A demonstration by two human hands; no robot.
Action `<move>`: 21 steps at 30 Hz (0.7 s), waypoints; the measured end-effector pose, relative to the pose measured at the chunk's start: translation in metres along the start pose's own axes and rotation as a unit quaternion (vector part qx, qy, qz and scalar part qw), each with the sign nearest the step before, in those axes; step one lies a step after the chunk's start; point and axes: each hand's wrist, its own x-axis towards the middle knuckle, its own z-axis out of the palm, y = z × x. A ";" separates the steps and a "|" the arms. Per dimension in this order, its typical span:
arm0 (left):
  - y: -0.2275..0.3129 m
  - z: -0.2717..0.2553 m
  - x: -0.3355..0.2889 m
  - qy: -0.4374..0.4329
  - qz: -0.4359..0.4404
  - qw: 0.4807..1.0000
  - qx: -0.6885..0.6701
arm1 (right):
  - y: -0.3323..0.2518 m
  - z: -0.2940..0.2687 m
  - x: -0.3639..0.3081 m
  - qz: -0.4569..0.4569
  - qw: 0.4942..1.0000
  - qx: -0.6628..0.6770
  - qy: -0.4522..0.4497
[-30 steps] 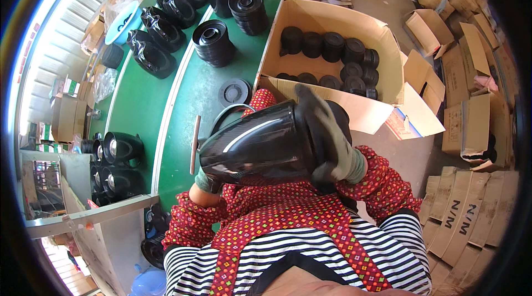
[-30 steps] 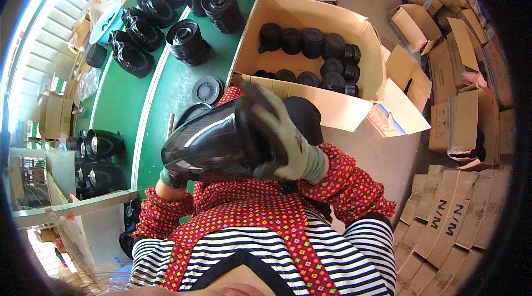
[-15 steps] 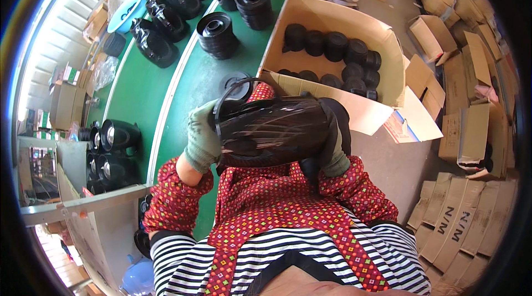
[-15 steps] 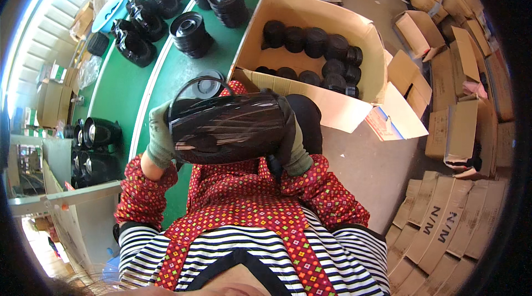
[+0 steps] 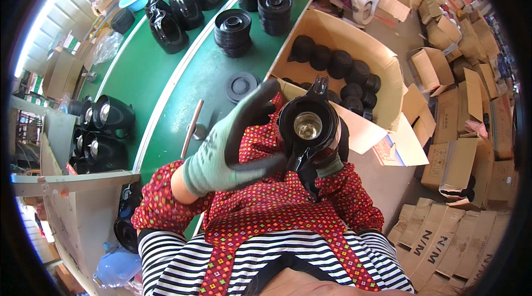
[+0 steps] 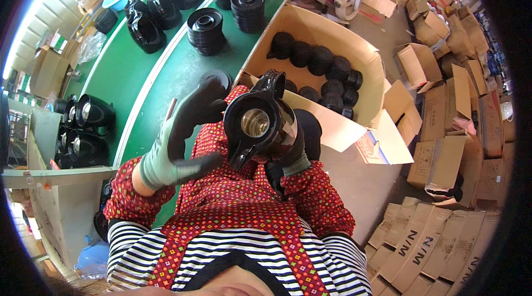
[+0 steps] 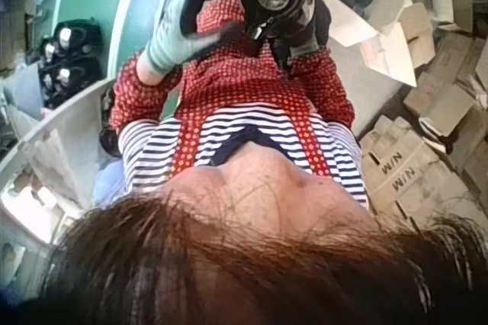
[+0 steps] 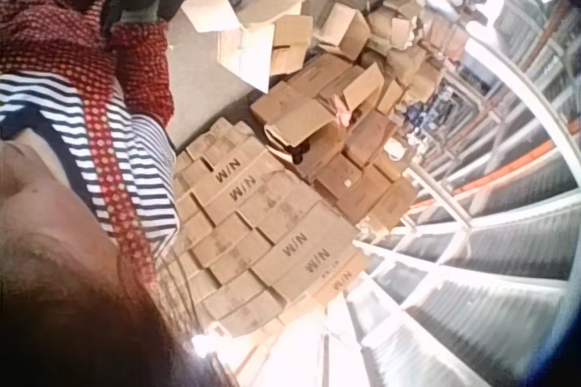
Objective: The person assembles black kettles on a green workbench. They pick up a kettle body, insert a metal rod into the base, and screw on a black lid. The person repeats this process for multiple kettles, placing the finished units on the table.
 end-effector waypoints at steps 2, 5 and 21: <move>-0.003 0.004 -0.004 -0.026 0.057 0.994 0.089 | -0.012 -0.005 0.007 -0.039 0.997 -0.072 0.014; 0.004 0.012 0.001 -0.016 0.071 0.986 0.151 | -0.015 -0.015 0.006 -0.008 0.987 -0.160 0.014; -0.056 0.054 -0.045 0.152 -0.168 0.974 -0.007 | -0.071 -0.043 -0.030 0.224 0.964 0.074 0.119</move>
